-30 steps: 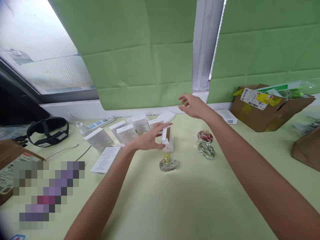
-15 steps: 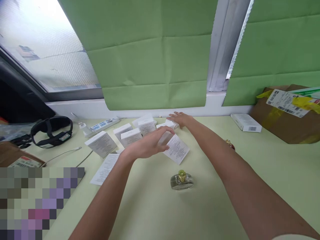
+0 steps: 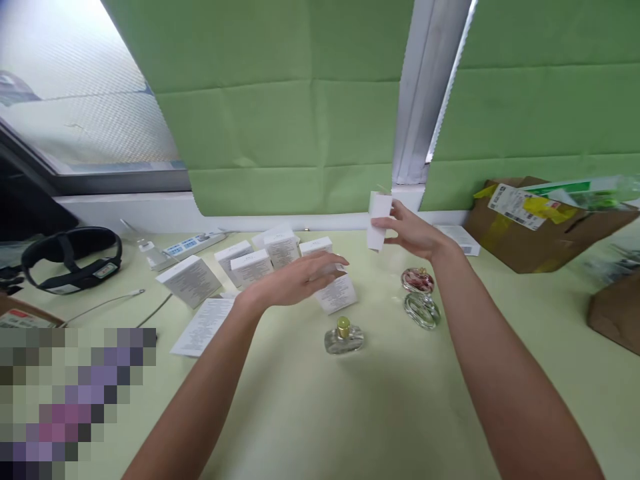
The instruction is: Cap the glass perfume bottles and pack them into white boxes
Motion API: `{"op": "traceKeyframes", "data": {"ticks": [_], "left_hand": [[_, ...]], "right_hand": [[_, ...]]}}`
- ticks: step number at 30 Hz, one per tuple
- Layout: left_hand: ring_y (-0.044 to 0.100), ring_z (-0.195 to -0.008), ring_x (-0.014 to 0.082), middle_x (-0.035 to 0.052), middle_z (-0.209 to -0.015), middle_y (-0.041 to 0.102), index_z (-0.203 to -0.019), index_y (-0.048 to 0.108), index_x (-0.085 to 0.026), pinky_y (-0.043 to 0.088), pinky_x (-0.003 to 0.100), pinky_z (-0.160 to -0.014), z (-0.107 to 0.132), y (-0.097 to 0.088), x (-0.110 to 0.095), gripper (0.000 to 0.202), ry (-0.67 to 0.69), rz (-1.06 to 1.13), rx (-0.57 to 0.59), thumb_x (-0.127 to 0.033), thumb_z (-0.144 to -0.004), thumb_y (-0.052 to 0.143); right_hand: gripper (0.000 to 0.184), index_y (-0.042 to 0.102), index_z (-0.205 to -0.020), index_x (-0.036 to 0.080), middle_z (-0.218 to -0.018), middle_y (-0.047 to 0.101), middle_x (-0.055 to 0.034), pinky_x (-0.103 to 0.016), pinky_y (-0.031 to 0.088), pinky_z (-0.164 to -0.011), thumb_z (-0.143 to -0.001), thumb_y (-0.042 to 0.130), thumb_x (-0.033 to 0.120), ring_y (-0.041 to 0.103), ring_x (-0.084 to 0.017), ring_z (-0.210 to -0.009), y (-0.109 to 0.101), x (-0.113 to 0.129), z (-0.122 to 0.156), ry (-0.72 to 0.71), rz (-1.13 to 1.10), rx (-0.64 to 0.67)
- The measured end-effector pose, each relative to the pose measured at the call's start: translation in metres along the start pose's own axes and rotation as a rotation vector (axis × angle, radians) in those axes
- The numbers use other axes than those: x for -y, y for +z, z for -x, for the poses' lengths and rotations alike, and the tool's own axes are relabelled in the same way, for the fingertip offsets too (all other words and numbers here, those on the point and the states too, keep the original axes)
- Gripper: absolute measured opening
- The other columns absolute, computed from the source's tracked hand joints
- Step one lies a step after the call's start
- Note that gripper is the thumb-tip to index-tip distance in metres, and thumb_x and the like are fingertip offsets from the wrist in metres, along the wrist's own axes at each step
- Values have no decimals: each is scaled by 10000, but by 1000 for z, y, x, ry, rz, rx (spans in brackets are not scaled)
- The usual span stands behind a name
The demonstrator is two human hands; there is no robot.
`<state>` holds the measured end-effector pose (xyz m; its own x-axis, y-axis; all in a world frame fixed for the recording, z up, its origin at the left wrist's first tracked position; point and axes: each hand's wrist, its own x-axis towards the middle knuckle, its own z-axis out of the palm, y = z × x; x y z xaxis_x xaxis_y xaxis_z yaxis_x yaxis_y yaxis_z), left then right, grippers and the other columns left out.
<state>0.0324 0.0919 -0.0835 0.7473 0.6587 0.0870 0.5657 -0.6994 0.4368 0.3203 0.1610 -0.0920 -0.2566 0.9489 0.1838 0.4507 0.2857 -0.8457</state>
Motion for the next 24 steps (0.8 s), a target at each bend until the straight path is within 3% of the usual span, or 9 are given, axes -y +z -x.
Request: {"op": "traceKeyframes", "data": {"ticks": [2,5,7,12,16,21,24], "left_hand": [[573,-1104,202,58,-1251,537,-1369,478,-331,447,351,-981,0,2,0,358,2,25,4,-340,-1035,352],[587,-975,177,59,-1208,489,-1369,469,-370,479,351,-918,0,10,4,363,-22,47,-52,-311,-1028,362],[590,-954,166,59,-1226,460,-1352,462,-370,485,346,-900,2,15,5,377,-20,63,-109,-236,-1011,373],[580,-946,168,57,-1256,434,-1299,421,-353,496,339,-842,4,21,4,392,-43,78,-203,-157,-960,413],[556,-949,189,54,-1137,515,-1252,383,-294,460,329,-798,1,24,8,332,-66,40,-331,-155,-952,408],[528,-830,173,21,-955,554,-1013,381,-235,395,296,-706,-4,26,14,123,-123,29,-454,-156,-933,432],[514,-819,175,22,-933,551,-908,360,-229,361,289,-669,-4,26,12,121,-158,-9,-495,-146,-911,447]], "right_hand": [[549,456,-1361,343,-1334,601,-70,-494,580,-902,-902,447,644,634,-267,-1152,6,0,40,-17,-209,31],[566,524,-1308,354,-1315,627,-52,-609,526,-962,-811,628,604,570,-332,-1262,20,-5,79,12,-749,197],[655,504,-1340,382,-1336,622,-43,-628,513,-967,-746,734,534,509,-345,-1331,27,-7,90,21,-902,276],[854,419,-1446,370,-1384,602,-104,-481,611,-759,-689,809,440,540,-365,-1299,28,-14,86,66,-873,368],[843,414,-1453,370,-1360,625,-95,-484,623,-758,-706,802,419,672,-328,-1106,22,-18,80,98,-825,328],[801,461,-1420,366,-1400,601,-86,-388,634,-673,-704,811,448,615,-327,-1207,20,5,81,-24,-870,241],[744,509,-1377,362,-1401,600,-73,-335,630,-624,-712,792,542,612,-309,-1211,25,20,79,-115,-934,224]]}}
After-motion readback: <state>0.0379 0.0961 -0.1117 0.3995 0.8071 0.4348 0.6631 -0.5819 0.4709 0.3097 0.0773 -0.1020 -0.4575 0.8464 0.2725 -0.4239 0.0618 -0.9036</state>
